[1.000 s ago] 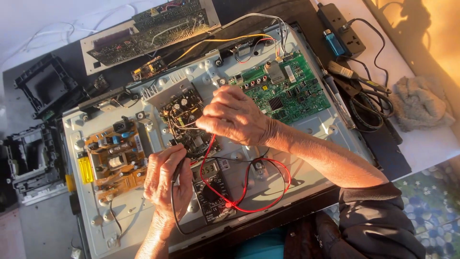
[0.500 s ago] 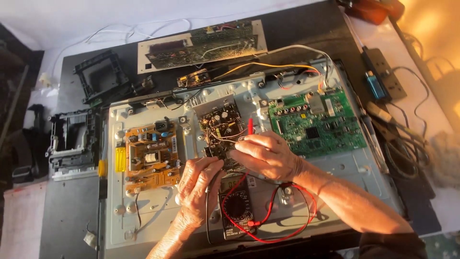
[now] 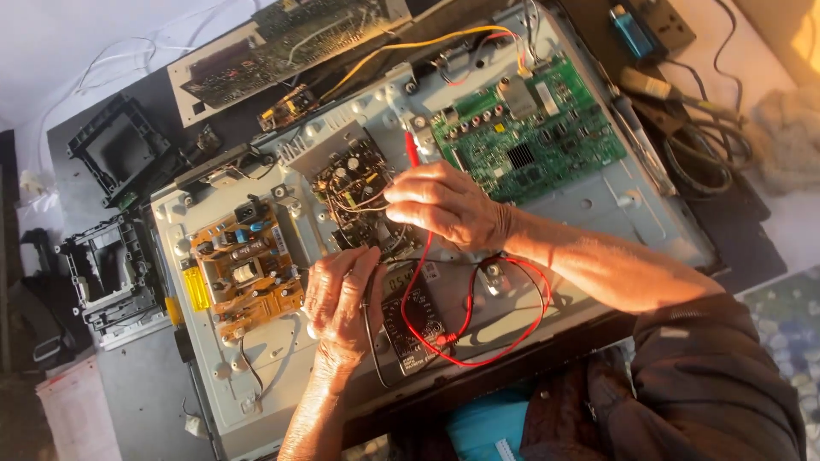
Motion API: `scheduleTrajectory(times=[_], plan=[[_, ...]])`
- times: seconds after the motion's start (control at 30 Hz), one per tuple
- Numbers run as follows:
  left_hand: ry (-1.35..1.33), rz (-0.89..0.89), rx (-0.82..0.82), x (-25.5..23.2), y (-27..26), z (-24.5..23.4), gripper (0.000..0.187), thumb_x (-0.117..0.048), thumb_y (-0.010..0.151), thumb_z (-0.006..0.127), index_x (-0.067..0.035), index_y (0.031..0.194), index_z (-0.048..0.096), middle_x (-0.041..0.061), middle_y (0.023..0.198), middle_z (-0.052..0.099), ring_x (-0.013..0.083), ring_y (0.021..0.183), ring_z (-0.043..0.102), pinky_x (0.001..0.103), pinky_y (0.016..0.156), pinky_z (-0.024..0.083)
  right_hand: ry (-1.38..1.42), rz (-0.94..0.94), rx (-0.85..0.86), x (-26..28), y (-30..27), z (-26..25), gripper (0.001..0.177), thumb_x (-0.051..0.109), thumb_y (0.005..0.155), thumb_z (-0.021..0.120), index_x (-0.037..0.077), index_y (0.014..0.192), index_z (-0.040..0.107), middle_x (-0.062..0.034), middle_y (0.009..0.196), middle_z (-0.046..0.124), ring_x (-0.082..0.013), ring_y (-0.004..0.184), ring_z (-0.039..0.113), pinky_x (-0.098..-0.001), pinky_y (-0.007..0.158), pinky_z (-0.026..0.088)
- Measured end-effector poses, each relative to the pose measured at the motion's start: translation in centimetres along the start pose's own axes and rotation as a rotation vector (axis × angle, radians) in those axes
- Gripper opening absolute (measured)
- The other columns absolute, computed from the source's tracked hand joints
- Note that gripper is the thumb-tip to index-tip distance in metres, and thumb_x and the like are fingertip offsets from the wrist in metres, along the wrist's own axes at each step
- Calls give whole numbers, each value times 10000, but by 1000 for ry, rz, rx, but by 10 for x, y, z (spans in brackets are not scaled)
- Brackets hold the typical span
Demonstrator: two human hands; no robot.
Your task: The person uses a multimeter to test various points on the internal circuit boards of a disassembled television. They move the multimeter probes across different components and wires, checking readings on the device's display. Later, they use a flashlight to inspect the internal components more closely.
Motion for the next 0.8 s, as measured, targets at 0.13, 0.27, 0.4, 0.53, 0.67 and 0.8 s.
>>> scheduleTrajectory(times=[0.13,0.27,0.4,0.53,0.67,0.8], plan=[[18,9,0,-3,0,-3,165,-52,974,696,34,1111,728,176,989,683,318,845,686,422,774,572,53,10,-50,-1,10,0,221,114,1057,572,-7,1074,756,-202,1088,736,-316,994,694,-422,863,605],[25,29,-2,-4,-7,-2,168,-50,951,723,32,1096,739,174,981,691,329,846,689,438,801,574,80,57,-21,7,17,-2,228,117,1063,565,-11,1072,753,-210,1095,744,-337,991,704,-442,868,611],[28,46,-3,-4,-8,-1,174,-56,914,757,22,1070,754,173,970,702,334,830,693,463,826,572,104,96,10,16,24,-7,183,79,1037,588,25,1113,745,-183,1129,757,-312,1008,709,-434,901,609],[39,42,-3,-2,-9,-2,193,-87,919,758,10,1085,760,163,970,710,321,832,692,478,894,561,123,89,43,18,29,-8,174,64,1028,597,19,1105,747,-185,1131,762,-303,1005,723,-438,901,621],[39,42,5,-5,-2,-12,212,-121,947,731,18,1106,748,160,987,712,308,866,702,495,946,537,107,97,25,7,23,-13,188,47,1031,579,-11,1098,745,-209,1118,757,-319,999,728,-462,898,622],[81,-22,34,1,5,-23,162,-17,1000,630,38,1145,676,183,1102,702,313,978,682,492,957,539,52,83,237,-1,33,-29,247,2,1097,524,-75,1324,585,-252,1357,608,-435,1206,686,-533,1063,617]])
Point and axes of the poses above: each hand's wrist, its own y-axis towards the middle knuckle, its own z-axis out of the palm, x = y × z, the point moved 3 cm from there along y, towards the middle knuckle
